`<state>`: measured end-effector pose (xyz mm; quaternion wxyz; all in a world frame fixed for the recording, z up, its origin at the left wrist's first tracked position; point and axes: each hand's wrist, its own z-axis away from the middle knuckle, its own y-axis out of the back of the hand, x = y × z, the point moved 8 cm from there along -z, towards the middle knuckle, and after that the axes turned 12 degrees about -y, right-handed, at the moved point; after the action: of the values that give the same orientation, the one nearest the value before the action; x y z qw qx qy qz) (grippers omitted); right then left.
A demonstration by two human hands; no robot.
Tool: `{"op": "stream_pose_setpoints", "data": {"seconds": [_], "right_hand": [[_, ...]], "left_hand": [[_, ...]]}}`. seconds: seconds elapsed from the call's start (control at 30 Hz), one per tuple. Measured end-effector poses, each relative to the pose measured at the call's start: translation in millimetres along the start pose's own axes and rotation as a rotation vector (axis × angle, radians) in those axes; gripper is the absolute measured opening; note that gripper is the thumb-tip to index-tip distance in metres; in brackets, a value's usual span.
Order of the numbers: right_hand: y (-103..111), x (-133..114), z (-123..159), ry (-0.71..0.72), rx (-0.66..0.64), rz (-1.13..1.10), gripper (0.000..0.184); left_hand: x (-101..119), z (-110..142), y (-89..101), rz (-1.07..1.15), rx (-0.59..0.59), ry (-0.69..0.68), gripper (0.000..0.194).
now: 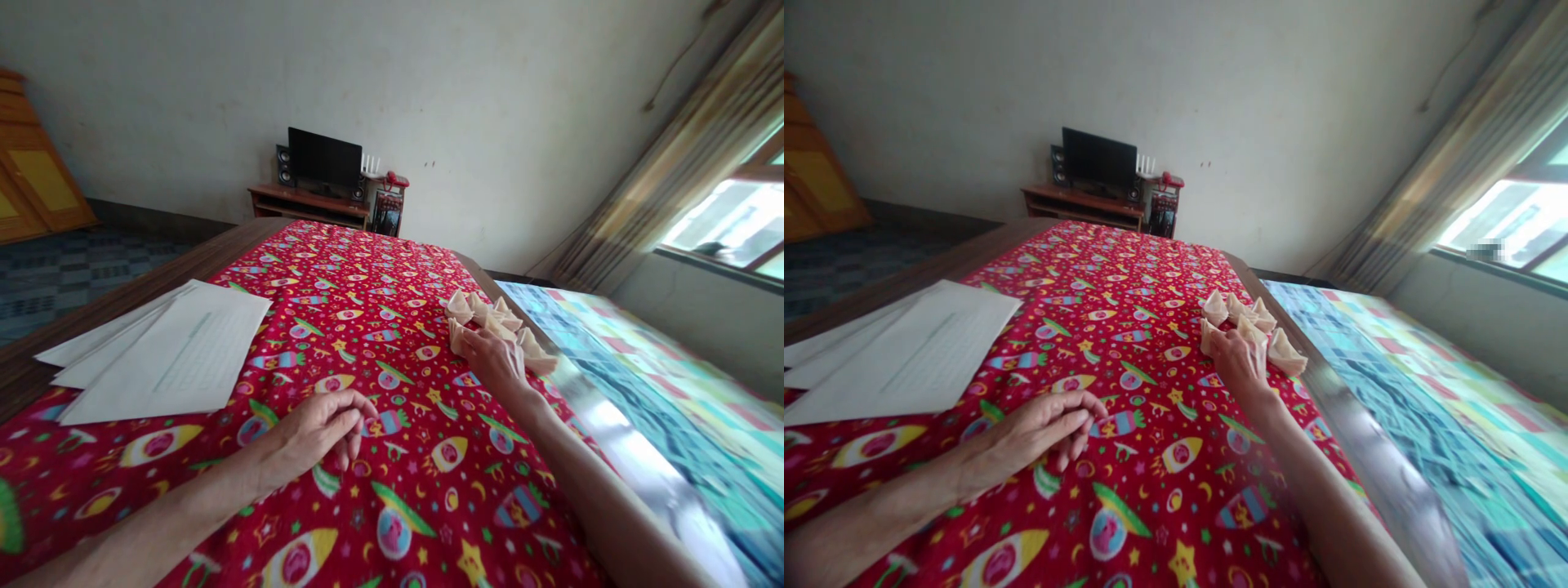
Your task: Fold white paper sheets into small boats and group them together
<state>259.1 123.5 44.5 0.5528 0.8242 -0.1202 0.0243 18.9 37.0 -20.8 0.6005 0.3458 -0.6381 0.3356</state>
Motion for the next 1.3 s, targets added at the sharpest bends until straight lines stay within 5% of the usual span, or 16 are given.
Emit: {"op": "stream_pose_setpoints", "data": {"seconds": [0.13, 0.23, 0.4, 0.57, 0.73, 0.97, 1.3], "right_hand": [[-2.5, 1.5, 5.4, -0.041, -0.004, 0.030, 0.032], [-3.3, 1.1, 6.4, -0.036, -0.008, 0.016, 0.031], [-5.7, 2.5, 4.3, -0.036, -0.013, -0.008, 0.031], [-8.9, 5.0, 2.5, -0.045, -0.038, -0.023, 0.030], [-8.9, 6.7, 0.8, -0.047, -0.047, -0.050, 0.030], [-4.2, 5.4, -1.1, -0.043, -0.040, -0.064, 0.031], [-5.4, 6.8, -18.5, -0.095, -0.196, -0.027, 0.030]], "left_hand": [[-2.9, 0.6, 1.8, -0.055, -0.029, -0.018, 0.033], [18.0, -13.9, 10.5, -0.326, -0.049, -0.174, 0.027], [76.9, -76.3, 0.4, -0.961, -0.113, -0.690, 0.030], [69.7, -153.4, -32.5, -1.376, -0.223, -0.798, 0.048], [53.3, -190.5, -45.1, -1.438, -0.266, -0.789, 0.053], [47.9, -203.1, -47.8, -1.492, -0.288, -0.760, 0.055], [51.2, -216.1, -56.5, -1.215, -0.208, -0.814, 0.047]]}}
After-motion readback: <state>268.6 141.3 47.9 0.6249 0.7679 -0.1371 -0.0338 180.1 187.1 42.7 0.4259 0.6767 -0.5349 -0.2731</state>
